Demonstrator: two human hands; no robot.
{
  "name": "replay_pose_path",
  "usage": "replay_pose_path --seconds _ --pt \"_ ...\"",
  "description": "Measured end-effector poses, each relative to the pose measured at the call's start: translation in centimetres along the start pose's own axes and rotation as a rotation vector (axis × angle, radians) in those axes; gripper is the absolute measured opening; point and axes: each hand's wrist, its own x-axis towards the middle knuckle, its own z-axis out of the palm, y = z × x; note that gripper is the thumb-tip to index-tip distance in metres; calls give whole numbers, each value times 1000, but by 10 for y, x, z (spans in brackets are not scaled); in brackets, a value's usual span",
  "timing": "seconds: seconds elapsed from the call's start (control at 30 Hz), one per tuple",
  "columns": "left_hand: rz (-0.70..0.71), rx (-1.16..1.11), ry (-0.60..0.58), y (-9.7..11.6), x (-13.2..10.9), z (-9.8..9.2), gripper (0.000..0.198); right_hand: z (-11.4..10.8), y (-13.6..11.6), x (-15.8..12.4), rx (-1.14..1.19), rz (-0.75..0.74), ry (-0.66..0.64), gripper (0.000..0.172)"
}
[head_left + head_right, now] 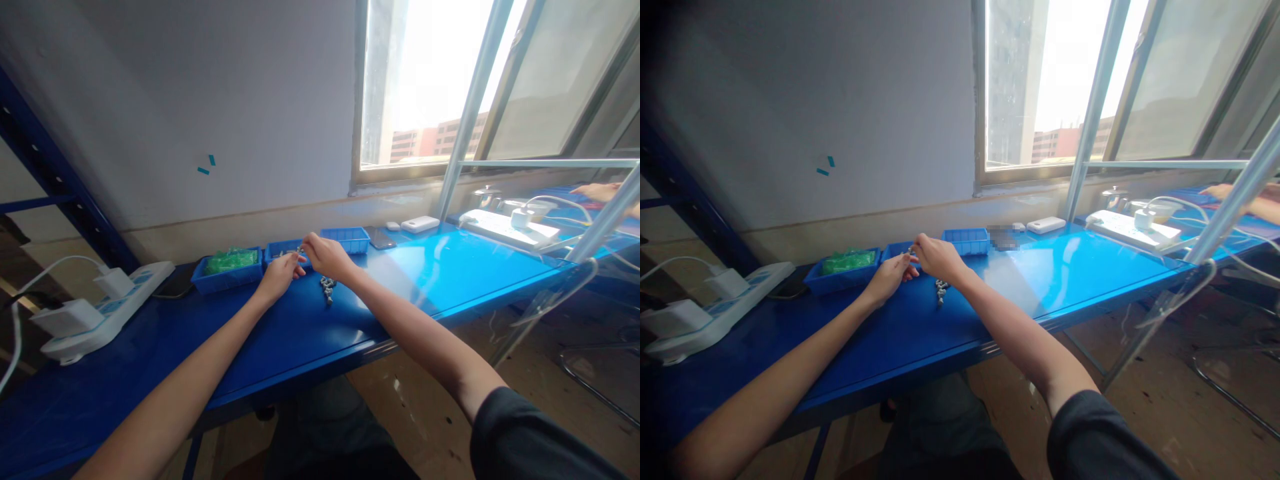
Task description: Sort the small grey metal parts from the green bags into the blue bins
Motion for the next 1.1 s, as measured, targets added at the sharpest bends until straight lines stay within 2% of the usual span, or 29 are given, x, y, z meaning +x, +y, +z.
replay_pose_path --seconds 0.1,0.17,0.23,0.3,0.4,0.5,0.63,0.77,0.87,1.0,1.1 --pt "265 263 -157 2 -6 4 31 -15 19 3 5 164 223 31" --pt "388 375 -263 1 -9 9 33 -22 40 4 -68 360 311 33" --pt "426 454 -329 -1 -11 13 37 -24 62 4 -144 539 240 31" --pt "411 502 -345 -2 -11 15 35 -22 77 3 -173 613 112 30" --pt "366 552 -308 -4 -10 14 27 -12 78 3 -137 547 44 28" --pt "306 597 -257 -6 -8 9 19 4 59 5 -55 382 40 27" --pt "258 611 -228 -11 -6 5 29 24 34 4 24 192 -39 31" --pt "269 675 -240 -17 -3 6 26 33 22 1 35 57 -175 29" --pt "162 613 -186 -19 0 6 20 33 20 0 40 10 -230 25" --pt "39 514 -90 -16 4 2 33 33 20 0 61 1 -251 26" --pt "44 523 -140 -12 4 -2 32 32 22 0 78 5 -315 28"
